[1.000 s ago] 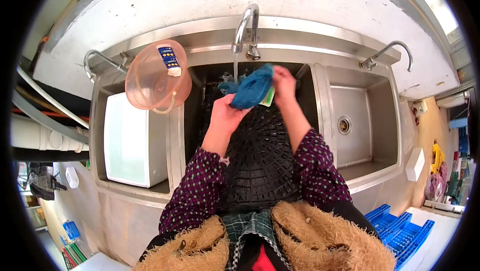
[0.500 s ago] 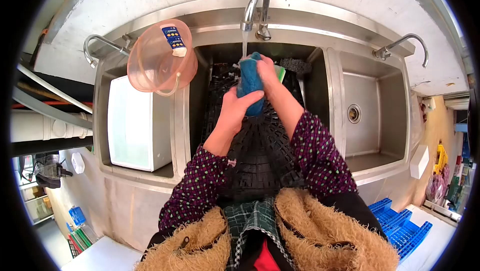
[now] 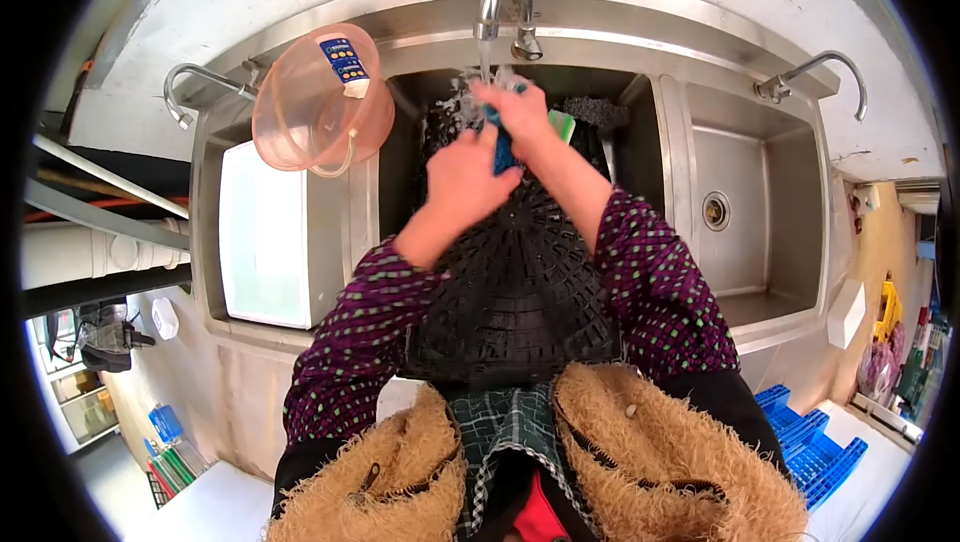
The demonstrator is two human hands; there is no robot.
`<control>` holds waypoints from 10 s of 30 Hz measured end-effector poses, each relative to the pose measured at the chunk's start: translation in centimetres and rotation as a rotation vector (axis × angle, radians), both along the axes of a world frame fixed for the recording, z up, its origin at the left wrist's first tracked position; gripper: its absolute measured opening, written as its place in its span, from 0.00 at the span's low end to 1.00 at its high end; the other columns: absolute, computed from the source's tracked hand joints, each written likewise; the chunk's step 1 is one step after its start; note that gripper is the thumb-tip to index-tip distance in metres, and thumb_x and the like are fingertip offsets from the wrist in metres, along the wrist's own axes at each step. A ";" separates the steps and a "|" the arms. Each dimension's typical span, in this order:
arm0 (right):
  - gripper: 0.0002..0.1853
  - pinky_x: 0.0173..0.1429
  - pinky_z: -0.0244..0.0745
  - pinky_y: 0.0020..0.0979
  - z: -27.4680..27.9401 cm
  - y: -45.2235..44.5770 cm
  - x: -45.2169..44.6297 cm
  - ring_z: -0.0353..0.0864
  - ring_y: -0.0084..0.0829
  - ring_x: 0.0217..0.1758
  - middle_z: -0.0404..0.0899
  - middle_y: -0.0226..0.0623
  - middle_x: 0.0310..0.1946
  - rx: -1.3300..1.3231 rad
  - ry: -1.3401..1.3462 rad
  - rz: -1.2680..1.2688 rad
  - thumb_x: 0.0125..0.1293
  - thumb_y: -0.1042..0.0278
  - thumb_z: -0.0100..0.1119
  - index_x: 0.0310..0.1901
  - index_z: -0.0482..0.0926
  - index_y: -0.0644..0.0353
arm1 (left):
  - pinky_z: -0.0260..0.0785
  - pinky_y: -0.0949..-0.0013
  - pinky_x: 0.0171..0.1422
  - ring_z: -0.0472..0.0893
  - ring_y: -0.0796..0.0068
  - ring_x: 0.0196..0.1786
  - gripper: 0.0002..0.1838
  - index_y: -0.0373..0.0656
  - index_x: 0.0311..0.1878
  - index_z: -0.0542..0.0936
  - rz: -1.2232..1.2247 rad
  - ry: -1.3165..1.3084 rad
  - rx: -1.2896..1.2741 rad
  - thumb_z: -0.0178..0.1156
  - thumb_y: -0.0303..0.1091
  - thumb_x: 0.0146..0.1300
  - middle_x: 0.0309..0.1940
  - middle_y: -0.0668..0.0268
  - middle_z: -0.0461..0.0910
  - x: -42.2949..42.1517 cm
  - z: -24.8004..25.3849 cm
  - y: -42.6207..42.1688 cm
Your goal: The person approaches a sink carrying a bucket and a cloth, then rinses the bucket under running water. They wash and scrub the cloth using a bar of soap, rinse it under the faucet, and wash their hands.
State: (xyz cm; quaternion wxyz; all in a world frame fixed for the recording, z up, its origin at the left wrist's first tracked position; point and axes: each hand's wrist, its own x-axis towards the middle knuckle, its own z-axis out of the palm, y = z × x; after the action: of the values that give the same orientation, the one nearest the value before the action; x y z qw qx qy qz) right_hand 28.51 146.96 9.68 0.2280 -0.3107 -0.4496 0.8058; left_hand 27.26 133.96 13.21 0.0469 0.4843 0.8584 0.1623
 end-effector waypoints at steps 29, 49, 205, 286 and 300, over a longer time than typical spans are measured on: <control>0.06 0.29 0.71 0.33 -4.3 -0.5 0.5 0.73 0.31 0.23 0.73 0.34 0.24 -0.269 -0.098 -0.226 0.64 0.68 0.62 0.33 0.77 0.61 | 0.74 0.56 0.31 0.84 0.51 0.31 0.34 0.25 0.57 0.65 -0.087 0.137 -0.221 0.63 0.34 0.48 0.33 0.45 0.81 -0.6 -6.7 -0.2; 0.13 0.21 0.65 0.30 5.2 -4.4 3.6 0.63 0.22 0.15 0.65 0.29 0.18 -0.324 0.233 0.269 0.64 0.63 0.64 0.29 0.71 0.60 | 0.72 0.65 0.33 0.79 0.66 0.29 0.30 0.39 0.54 0.68 0.243 -1.154 0.575 0.69 0.32 0.47 0.31 0.62 0.77 3.1 -2.1 -4.3; 0.35 0.44 0.79 0.40 -1.0 8.9 -1.8 0.85 0.42 0.42 0.84 0.44 0.40 1.771 -0.894 0.731 0.63 0.65 0.55 0.72 0.58 0.55 | 0.81 0.65 0.25 0.84 0.59 0.26 0.16 0.23 0.46 0.76 0.725 -1.306 0.646 0.51 0.26 0.59 0.33 0.52 0.81 -0.2 -9.2 -8.8; 0.09 0.32 0.74 0.31 40.9 -13.8 25.9 0.76 0.32 0.24 0.82 0.48 0.41 0.963 1.106 0.768 0.64 0.79 0.54 0.44 0.82 0.65 | 0.76 0.62 0.18 0.82 0.59 0.19 0.10 0.26 0.37 0.79 0.738 -1.248 0.571 0.53 0.24 0.57 0.21 0.53 0.79 -0.5 -11.2 -8.3; 0.14 0.41 0.78 0.38 35.3 -12.6 24.6 0.83 0.46 0.39 0.79 0.60 0.46 0.743 1.206 1.252 0.69 0.77 0.49 0.51 0.78 0.76 | 0.78 0.59 0.19 0.83 0.58 0.20 0.13 0.23 0.38 0.79 0.723 -1.232 0.606 0.55 0.25 0.54 0.24 0.50 0.81 -1.6 -13.6 -8.4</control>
State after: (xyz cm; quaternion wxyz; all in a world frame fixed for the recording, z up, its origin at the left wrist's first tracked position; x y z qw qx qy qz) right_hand 53.07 134.36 44.93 0.0324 0.5486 -0.5690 0.6117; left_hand 25.71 125.56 -0.44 0.3254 -0.0118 0.7005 0.6350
